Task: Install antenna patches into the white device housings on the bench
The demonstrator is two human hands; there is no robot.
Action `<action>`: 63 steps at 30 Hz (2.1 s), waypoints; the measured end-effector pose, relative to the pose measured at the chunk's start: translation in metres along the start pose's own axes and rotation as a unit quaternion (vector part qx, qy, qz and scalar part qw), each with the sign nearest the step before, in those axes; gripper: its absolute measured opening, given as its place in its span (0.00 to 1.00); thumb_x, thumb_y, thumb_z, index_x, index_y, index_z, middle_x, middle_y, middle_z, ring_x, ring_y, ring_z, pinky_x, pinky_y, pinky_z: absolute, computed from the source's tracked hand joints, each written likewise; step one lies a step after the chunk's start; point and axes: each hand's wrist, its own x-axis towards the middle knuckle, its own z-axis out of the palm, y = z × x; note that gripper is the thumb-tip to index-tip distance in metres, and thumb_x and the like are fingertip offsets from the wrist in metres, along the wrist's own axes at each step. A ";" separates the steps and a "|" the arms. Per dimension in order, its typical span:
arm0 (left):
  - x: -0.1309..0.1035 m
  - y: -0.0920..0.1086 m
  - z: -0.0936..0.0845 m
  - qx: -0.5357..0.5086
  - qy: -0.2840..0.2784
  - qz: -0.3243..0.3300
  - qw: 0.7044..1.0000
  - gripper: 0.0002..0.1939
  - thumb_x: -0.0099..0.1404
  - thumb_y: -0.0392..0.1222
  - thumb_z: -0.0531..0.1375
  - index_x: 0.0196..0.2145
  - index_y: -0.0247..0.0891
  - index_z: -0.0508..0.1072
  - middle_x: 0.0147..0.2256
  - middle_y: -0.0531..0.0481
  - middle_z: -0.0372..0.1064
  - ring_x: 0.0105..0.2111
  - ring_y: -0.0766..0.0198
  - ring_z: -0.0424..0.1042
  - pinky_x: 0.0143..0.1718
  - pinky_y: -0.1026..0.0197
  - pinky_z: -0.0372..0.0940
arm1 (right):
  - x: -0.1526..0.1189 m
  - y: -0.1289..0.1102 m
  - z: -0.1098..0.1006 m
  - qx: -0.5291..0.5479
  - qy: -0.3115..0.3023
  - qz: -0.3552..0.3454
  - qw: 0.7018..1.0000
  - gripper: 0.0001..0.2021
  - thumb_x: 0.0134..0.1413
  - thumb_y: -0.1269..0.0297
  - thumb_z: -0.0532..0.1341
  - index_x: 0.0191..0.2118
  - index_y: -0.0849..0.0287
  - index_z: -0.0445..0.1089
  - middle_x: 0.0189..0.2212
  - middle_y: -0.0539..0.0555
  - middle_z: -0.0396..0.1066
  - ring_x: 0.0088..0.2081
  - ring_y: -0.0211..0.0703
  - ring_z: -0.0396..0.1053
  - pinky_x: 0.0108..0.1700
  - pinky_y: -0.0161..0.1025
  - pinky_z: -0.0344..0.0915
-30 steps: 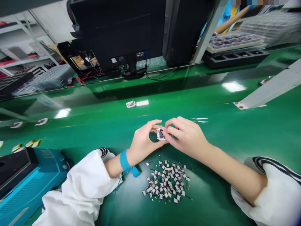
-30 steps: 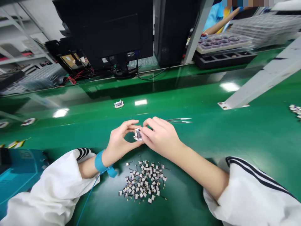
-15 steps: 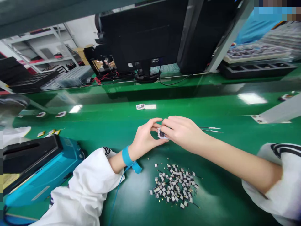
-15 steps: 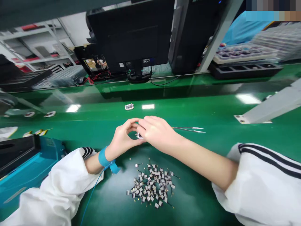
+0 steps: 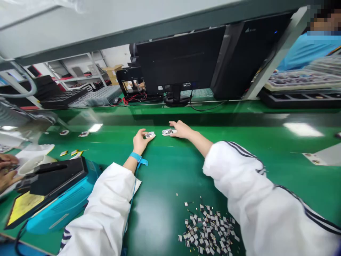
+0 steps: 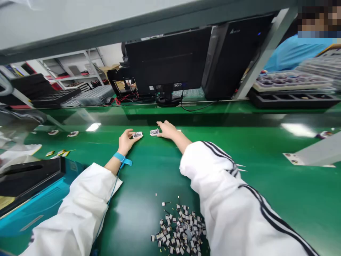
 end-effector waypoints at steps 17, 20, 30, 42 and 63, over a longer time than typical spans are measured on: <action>-0.168 0.094 -0.022 0.063 -0.413 0.373 0.828 0.09 0.63 0.36 0.50 0.35 0.35 0.70 0.34 0.50 0.71 0.34 0.67 0.69 0.36 0.67 0.64 | -0.169 -0.010 -0.026 0.115 -0.036 0.091 0.988 0.25 0.38 0.63 0.65 0.46 0.61 0.62 0.37 0.51 0.69 0.40 0.44 0.63 0.42 0.41 0.63; -0.162 0.092 -0.019 0.062 -0.419 0.375 0.825 0.09 0.63 0.34 0.50 0.37 0.34 0.69 0.35 0.49 0.70 0.35 0.66 0.68 0.37 0.66 0.64 | -0.206 -0.010 -0.013 0.139 0.001 0.079 0.987 0.22 0.39 0.64 0.65 0.44 0.60 0.64 0.38 0.50 0.69 0.39 0.42 0.64 0.43 0.41 0.63; -0.139 0.143 0.001 -0.223 -0.446 -0.044 0.866 0.06 0.53 0.30 0.56 0.30 0.33 0.71 0.29 0.52 0.72 0.30 0.71 0.71 0.34 0.72 0.67 | -0.225 -0.032 -0.041 0.217 0.186 -0.093 0.954 0.12 0.48 0.63 0.59 0.40 0.61 0.66 0.34 0.52 0.68 0.36 0.33 0.64 0.38 0.31 0.63; -0.137 0.145 0.014 -0.026 -0.284 0.335 0.898 0.07 0.58 0.36 0.57 0.35 0.37 0.72 0.33 0.52 0.71 0.33 0.71 0.69 0.36 0.70 0.65 | -0.232 -0.032 -0.028 0.193 0.224 -0.059 0.954 0.03 0.52 0.69 0.55 0.31 0.61 0.66 0.29 0.51 0.69 0.30 0.33 0.63 0.33 0.33 0.62; -0.122 0.124 0.038 0.095 -0.331 0.437 0.831 0.07 0.60 0.35 0.54 0.36 0.37 0.70 0.37 0.52 0.70 0.36 0.67 0.69 0.39 0.66 0.65 | -0.227 -0.011 0.000 0.219 0.093 0.052 0.970 0.22 0.46 0.57 0.59 0.47 0.58 0.60 0.42 0.52 0.66 0.44 0.43 0.64 0.43 0.40 0.64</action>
